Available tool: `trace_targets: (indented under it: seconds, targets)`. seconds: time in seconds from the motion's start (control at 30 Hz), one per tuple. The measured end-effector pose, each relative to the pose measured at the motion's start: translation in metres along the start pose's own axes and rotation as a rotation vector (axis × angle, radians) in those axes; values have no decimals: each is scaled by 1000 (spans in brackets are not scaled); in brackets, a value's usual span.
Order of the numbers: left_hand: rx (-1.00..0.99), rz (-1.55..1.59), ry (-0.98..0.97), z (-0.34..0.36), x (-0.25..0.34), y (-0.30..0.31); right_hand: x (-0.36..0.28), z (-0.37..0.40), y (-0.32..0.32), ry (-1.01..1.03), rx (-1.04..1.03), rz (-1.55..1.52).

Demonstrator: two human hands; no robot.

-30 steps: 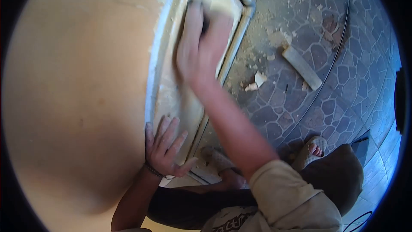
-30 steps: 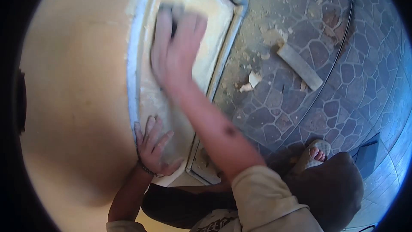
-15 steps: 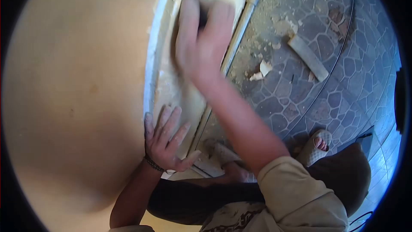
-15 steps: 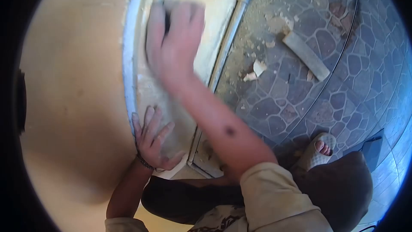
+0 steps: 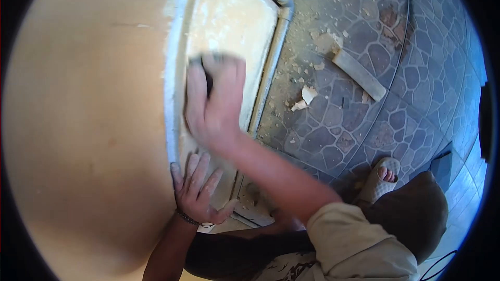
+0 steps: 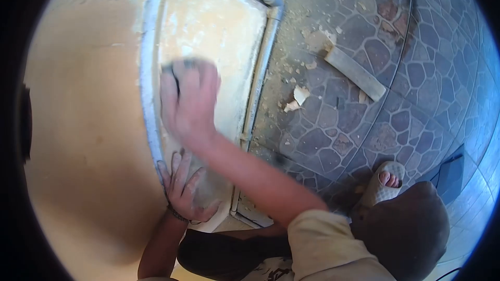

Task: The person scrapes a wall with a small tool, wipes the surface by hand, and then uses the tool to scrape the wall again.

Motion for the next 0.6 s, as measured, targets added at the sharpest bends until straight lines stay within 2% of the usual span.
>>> trace_targets:
  seconds: [0.03, 0.07, 0.13, 0.23, 0.27, 0.33, 0.4, 0.43, 0.53, 0.57, 0.6]
  targets:
    - [3, -5, -6, -2, 1, 0, 18, -7, -2, 30, -3, 29]
    - [3, -13, -10, 0, 2, -3, 41, -29, -3, -61, -22, 136]
    - [31, -42, -8, -2, 3, -1, 82, -64, -8, -173, 123, 144]
    - [8, -27, 6, -3, 3, 1, 34, -43, -12, -241, 44, 93]
    - [0, -43, -11, -3, 2, -1, 21, -38, -11, 55, 72, 16]
    - [-24, -74, -34, 1, 0, -2, 47, -30, 1, 191, -70, 78]
    - [-38, -93, -32, -2, 0, -2, 113, -37, 16, -337, -99, 258]
    - [-40, -105, -18, -1, 3, 0, 138, -44, 21, -365, 21, 283]
    - [-45, -95, -34, -3, 3, 1, 94, -45, 8, -337, 0, 192]
    - [-61, -87, -36, -3, 2, 1, 71, -44, 3, -37, 42, 46]
    - [-73, -86, -35, -3, 1, 0, 79, -41, 2, -108, 45, 64]
Point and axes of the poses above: each hand's wrist, its own z-axis away from the middle knuckle, its own y-axis out of the back of the hand, x = y × z, the point moved 1 cm from there along -z, towards the middle knuckle, and after that the axes turned 14 degrees about y, right-handed, at the moved point
